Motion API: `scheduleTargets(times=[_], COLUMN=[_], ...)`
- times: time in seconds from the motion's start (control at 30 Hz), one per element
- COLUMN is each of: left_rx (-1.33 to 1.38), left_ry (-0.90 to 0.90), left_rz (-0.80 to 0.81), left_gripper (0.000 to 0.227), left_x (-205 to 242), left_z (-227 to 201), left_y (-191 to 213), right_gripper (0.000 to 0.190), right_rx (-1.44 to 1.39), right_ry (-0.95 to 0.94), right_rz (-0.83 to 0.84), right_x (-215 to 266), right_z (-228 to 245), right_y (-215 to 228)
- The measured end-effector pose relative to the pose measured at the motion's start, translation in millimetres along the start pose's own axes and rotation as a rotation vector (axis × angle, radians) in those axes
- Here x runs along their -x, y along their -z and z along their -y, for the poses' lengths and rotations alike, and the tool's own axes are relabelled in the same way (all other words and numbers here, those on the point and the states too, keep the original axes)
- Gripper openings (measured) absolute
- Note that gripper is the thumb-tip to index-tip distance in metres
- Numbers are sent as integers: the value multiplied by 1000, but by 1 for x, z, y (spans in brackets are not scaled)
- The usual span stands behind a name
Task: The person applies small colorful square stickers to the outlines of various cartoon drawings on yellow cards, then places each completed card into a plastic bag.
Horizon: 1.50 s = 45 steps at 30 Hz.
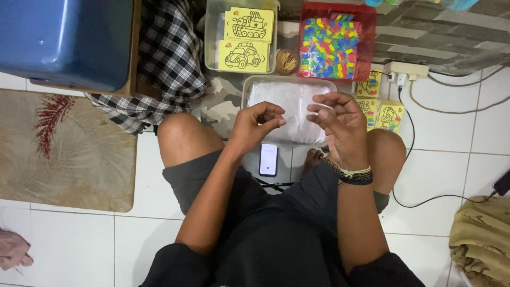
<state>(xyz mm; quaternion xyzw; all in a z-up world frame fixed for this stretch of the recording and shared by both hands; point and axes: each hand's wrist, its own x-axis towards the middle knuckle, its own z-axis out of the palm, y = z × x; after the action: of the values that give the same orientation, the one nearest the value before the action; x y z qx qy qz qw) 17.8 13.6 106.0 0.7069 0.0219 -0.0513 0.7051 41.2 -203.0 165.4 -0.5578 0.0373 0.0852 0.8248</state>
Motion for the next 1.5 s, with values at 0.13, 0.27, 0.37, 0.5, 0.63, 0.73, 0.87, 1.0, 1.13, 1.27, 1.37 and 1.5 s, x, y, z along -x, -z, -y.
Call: scheduleTargets(times=[0.13, 0.27, 0.37, 0.5, 0.63, 0.73, 0.87, 1.0, 1.13, 1.27, 1.37, 1.5], left_rx=[30, 127, 267, 333, 315, 289, 301, 299, 332, 468, 599, 694], left_ry=[11, 70, 117, 188, 184, 203, 196, 182, 182, 206, 254, 208], left_rz=[7, 58, 149, 246, 212, 178, 121, 146, 175, 349, 449, 506], left_gripper=[21, 28, 45, 33, 24, 23, 25, 25, 28, 31, 33, 32], left_x=[5, 9, 13, 16, 15, 15, 17, 20, 23, 25, 32, 28], left_z=[5, -1, -18, -34, -31, -25, -10, -9, -9, -7, -5, 4], left_y=[1, -5, -10, -18, -18, -15, -14, -12, -9, -4, -2, -11], right_gripper=[43, 37, 34, 32, 32, 35, 41, 27, 16, 36, 39, 10], right_rx=[18, 253, 312, 338, 350, 355, 434, 535, 608, 445, 428, 504], right_ry=[43, 164, 201, 237, 268, 257, 241, 171, 247, 188, 196, 337], right_rz=[-15, -75, -86, -83, -76, -30, 73, 156, 281, 593, 722, 664], right_x=[0, 1, 4, 4, 9, 17, 27, 34, 32, 32, 34, 31], right_z=[-6, -12, -14, -18, -7, 4, 6, -5, -1, 6, 12, 17], right_y=[5, 7, 2, 3, -1, -3, -1, 2, 2, -1, -3, -8])
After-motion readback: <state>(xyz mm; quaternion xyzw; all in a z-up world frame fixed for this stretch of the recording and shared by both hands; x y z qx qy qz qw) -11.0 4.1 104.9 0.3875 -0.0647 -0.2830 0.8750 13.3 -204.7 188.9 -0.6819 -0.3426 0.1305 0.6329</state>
